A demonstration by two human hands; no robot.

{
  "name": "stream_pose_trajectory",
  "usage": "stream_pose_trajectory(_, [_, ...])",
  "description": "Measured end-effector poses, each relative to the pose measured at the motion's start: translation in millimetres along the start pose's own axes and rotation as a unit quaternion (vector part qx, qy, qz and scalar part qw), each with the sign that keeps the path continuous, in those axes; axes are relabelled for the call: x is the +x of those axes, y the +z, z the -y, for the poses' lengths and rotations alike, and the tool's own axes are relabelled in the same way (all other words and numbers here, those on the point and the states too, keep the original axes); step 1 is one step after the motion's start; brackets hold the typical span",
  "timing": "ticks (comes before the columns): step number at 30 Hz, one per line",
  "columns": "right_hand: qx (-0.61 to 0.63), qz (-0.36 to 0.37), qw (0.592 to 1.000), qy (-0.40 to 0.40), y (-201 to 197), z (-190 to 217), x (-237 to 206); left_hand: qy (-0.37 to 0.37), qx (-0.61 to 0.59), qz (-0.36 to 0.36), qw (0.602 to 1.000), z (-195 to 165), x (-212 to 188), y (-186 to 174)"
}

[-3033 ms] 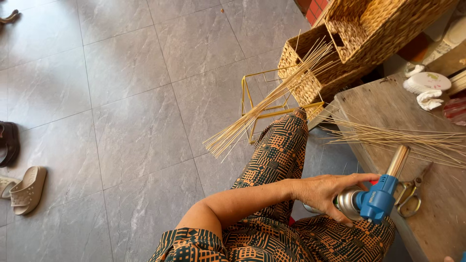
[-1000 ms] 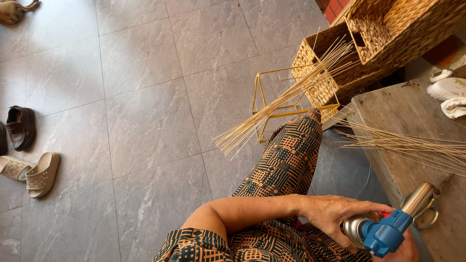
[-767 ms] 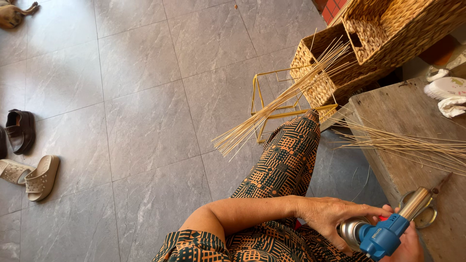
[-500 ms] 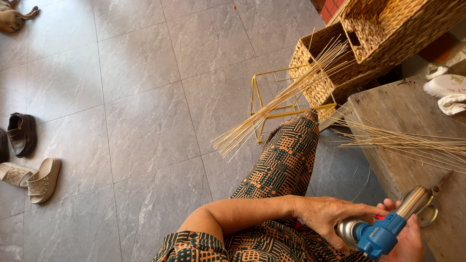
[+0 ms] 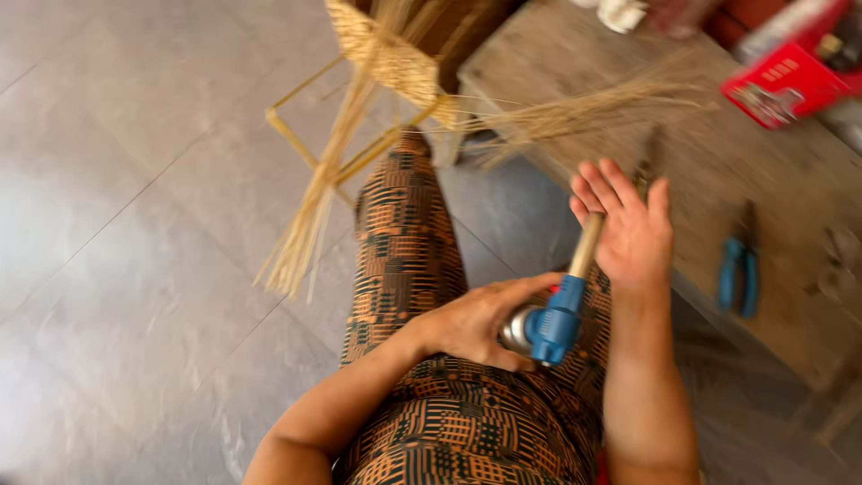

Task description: The person sits on a low stool and repeatedly heats thin bamboo sticks with a handheld blowtorch. They pick up sticks from a pile on a wooden table, pass them through the flame, and place them back down. The person also briefly uses pliers to adjust the torch nozzle.

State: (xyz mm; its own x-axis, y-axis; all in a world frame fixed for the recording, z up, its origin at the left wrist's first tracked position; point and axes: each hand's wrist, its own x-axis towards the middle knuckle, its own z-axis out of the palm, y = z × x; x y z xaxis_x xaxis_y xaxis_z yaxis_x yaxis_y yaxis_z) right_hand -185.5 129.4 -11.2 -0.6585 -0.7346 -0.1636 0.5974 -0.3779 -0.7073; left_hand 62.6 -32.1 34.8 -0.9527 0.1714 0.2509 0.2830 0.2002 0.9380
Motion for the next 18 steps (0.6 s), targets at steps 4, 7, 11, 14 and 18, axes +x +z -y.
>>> stream_pose_trajectory(4, [0.111,0.022,0.992,-0.047,28,36,-3,-0.006,0.010,0.010,1.000,-9,-2,-4])
stream_pose_trajectory(7, [0.083,0.051,0.989,-0.110,44,40,-5,-0.027,0.011,0.030,0.999,-11,-1,-3])
stream_pose_trajectory(11, [-0.110,0.137,0.984,-0.034,55,20,-12,-0.044,-0.009,0.039,0.998,-13,0,-4])
stream_pose_trajectory(14, [-0.112,0.108,0.988,-0.016,50,14,-16,-0.035,-0.022,0.031,0.999,-14,-1,-3])
stream_pose_trajectory(18, [0.014,0.045,0.994,-0.100,27,16,-10,-0.005,-0.007,0.019,1.000,-7,4,1])
